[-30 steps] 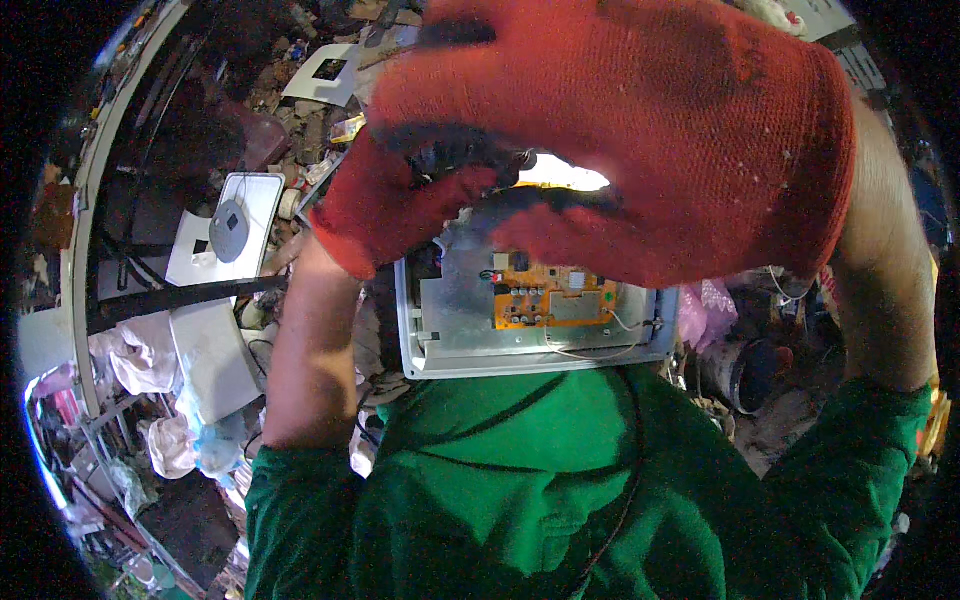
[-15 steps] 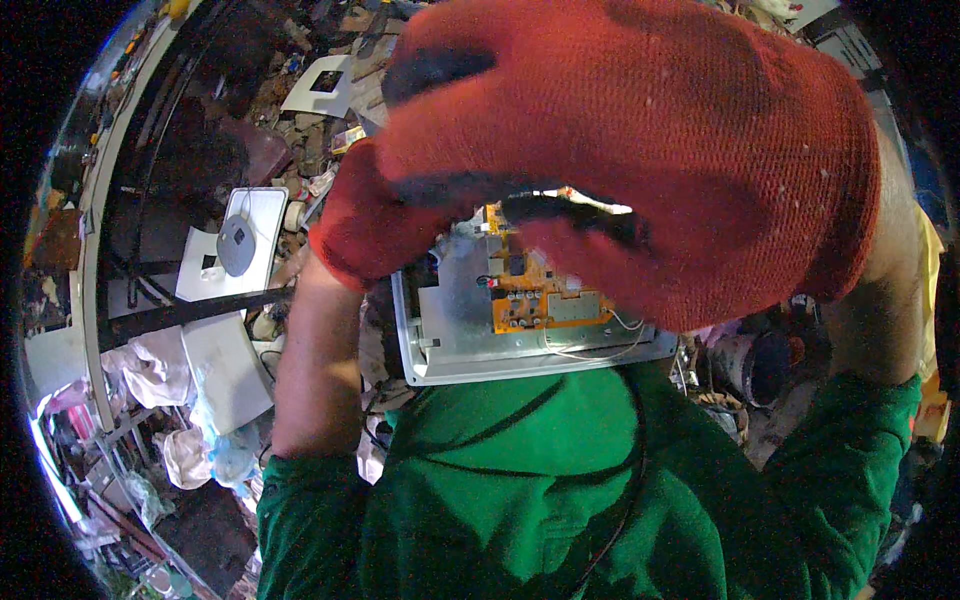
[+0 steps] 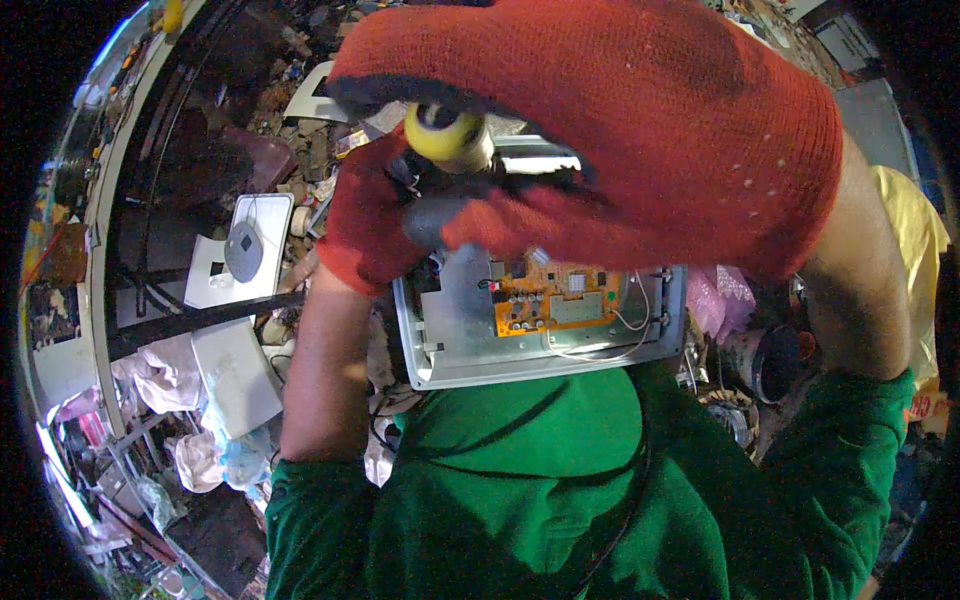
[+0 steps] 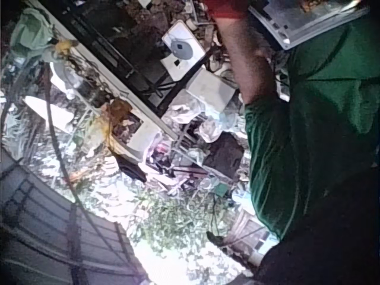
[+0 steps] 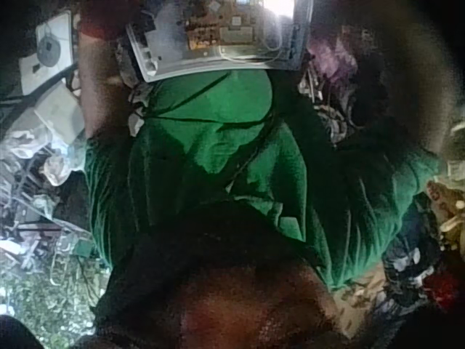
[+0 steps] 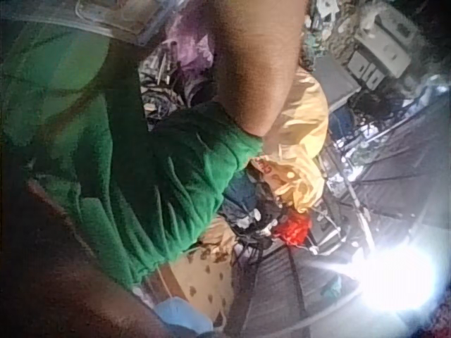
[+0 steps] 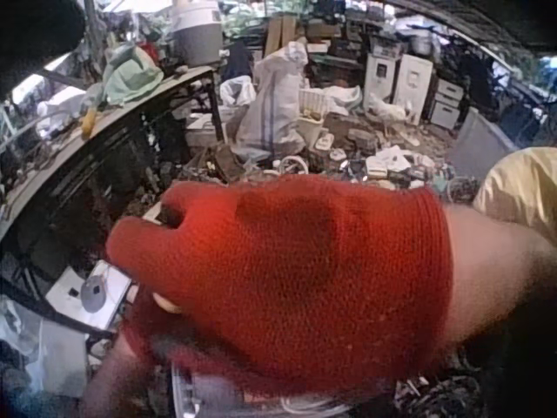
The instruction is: The person uses a screwdriver to remove a circuit board from an electronic housing, detaching connected wires by hand.
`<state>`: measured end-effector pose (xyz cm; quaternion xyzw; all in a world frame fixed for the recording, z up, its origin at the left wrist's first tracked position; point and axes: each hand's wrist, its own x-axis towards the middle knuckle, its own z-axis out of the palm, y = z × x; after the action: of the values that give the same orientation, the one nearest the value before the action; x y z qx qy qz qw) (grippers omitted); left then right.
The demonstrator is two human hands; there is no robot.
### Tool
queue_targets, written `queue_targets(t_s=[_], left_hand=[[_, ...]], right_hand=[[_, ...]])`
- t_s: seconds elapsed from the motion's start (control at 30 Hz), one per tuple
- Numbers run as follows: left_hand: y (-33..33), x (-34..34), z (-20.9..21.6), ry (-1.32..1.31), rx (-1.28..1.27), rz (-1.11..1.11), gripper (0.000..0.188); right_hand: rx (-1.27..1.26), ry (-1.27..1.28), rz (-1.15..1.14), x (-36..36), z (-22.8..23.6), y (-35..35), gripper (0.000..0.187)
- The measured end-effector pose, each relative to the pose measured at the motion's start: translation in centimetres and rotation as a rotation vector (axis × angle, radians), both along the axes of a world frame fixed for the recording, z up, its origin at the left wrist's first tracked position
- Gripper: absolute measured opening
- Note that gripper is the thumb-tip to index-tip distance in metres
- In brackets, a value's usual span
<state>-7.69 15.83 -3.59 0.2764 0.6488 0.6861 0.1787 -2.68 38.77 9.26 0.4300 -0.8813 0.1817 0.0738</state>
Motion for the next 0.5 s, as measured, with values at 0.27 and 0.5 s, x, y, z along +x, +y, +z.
queue_targets(t_s=[0.27, 0.5], left_hand=[[-0.9, -0.4, 1.1, 0.392, -0.251, -0.056, 0.058], [-1.4, -1.1, 2.2, 0.393, -0.513, -0.169, 0.046]], right_hand=[[-0.102, -0.072, -0.099, 0.9, 0.9, 1.6, 0.051], [-0.442, -0.167, -0.354, 3.9, 0.2, 3.7, 0.051]])
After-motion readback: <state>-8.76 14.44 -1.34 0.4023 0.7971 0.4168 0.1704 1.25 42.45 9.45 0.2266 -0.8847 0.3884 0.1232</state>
